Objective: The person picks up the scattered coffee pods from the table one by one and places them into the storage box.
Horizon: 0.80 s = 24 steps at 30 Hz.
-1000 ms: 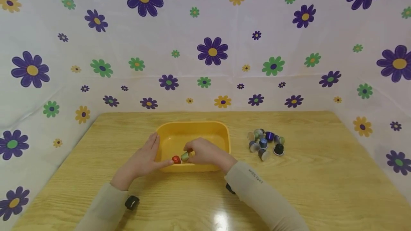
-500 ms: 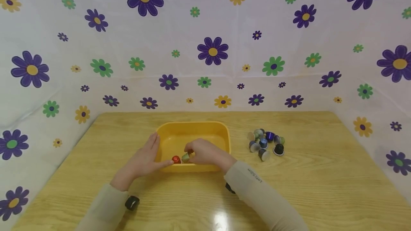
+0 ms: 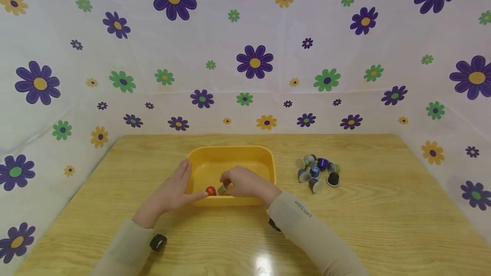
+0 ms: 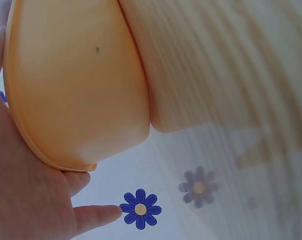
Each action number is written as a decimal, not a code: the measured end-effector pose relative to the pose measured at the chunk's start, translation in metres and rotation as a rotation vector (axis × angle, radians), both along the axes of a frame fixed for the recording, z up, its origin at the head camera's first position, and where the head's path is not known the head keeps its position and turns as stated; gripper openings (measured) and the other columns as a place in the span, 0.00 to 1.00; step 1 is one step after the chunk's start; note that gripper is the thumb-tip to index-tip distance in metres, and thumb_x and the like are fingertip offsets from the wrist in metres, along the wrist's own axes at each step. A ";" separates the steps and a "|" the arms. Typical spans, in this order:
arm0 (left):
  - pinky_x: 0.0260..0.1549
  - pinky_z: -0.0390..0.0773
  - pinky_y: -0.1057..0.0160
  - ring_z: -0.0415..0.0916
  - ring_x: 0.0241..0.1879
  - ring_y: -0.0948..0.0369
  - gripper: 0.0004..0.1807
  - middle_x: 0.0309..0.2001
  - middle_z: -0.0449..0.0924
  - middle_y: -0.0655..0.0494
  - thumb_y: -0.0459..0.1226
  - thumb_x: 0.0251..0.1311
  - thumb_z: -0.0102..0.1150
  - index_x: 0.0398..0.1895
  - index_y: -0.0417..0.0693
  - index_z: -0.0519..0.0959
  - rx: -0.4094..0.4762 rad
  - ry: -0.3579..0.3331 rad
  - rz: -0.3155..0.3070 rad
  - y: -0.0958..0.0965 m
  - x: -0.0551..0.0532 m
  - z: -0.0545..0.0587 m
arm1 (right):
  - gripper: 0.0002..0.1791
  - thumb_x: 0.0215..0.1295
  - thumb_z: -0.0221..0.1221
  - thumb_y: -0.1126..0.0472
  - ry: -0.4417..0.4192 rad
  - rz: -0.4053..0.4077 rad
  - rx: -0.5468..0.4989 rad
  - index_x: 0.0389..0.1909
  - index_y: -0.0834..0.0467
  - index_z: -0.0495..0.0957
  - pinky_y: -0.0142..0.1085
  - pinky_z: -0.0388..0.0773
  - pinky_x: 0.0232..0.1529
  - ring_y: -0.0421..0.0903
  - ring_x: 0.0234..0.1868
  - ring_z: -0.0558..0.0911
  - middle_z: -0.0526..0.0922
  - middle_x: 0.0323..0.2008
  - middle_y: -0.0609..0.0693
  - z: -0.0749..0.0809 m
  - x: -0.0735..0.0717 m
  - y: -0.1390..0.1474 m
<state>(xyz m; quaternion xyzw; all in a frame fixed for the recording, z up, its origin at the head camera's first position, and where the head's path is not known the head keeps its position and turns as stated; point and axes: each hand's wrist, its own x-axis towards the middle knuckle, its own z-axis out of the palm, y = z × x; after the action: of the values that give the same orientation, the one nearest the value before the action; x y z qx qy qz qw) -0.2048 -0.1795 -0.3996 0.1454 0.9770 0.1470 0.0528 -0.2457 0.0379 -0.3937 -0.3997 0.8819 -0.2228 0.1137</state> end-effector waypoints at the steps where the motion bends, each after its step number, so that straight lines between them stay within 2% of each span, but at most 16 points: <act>1: 0.54 0.51 0.39 0.31 0.66 0.49 0.61 0.68 0.32 0.40 0.71 0.45 0.40 0.66 0.31 0.40 -0.002 0.000 -0.001 0.000 0.000 0.000 | 0.16 0.53 0.61 0.67 -0.002 0.000 0.000 0.44 0.64 0.76 0.33 0.74 0.42 0.43 0.41 0.78 0.80 0.40 0.52 0.000 0.000 0.000; 16: 0.54 0.52 0.40 0.31 0.66 0.50 0.61 0.68 0.33 0.40 0.71 0.45 0.39 0.66 0.31 0.40 -0.009 0.007 -0.005 -0.001 -0.002 0.000 | 0.16 0.54 0.61 0.66 -0.010 0.006 -0.005 0.45 0.63 0.76 0.33 0.73 0.42 0.43 0.42 0.78 0.79 0.41 0.52 0.000 0.000 -0.001; 24: 0.54 0.51 0.39 0.31 0.66 0.50 0.59 0.68 0.32 0.40 0.69 0.47 0.43 0.66 0.31 0.40 -0.002 -0.002 -0.003 0.000 -0.001 0.002 | 0.16 0.54 0.60 0.66 -0.012 0.008 -0.002 0.45 0.64 0.76 0.32 0.73 0.42 0.43 0.42 0.78 0.80 0.40 0.51 0.000 0.000 -0.002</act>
<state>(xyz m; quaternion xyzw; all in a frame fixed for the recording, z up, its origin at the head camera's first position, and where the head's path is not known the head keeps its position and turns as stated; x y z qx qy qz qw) -0.2059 -0.1796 -0.3981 0.1465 0.9768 0.1463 0.0541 -0.2460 0.0362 -0.3937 -0.4019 0.8793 -0.2258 0.1196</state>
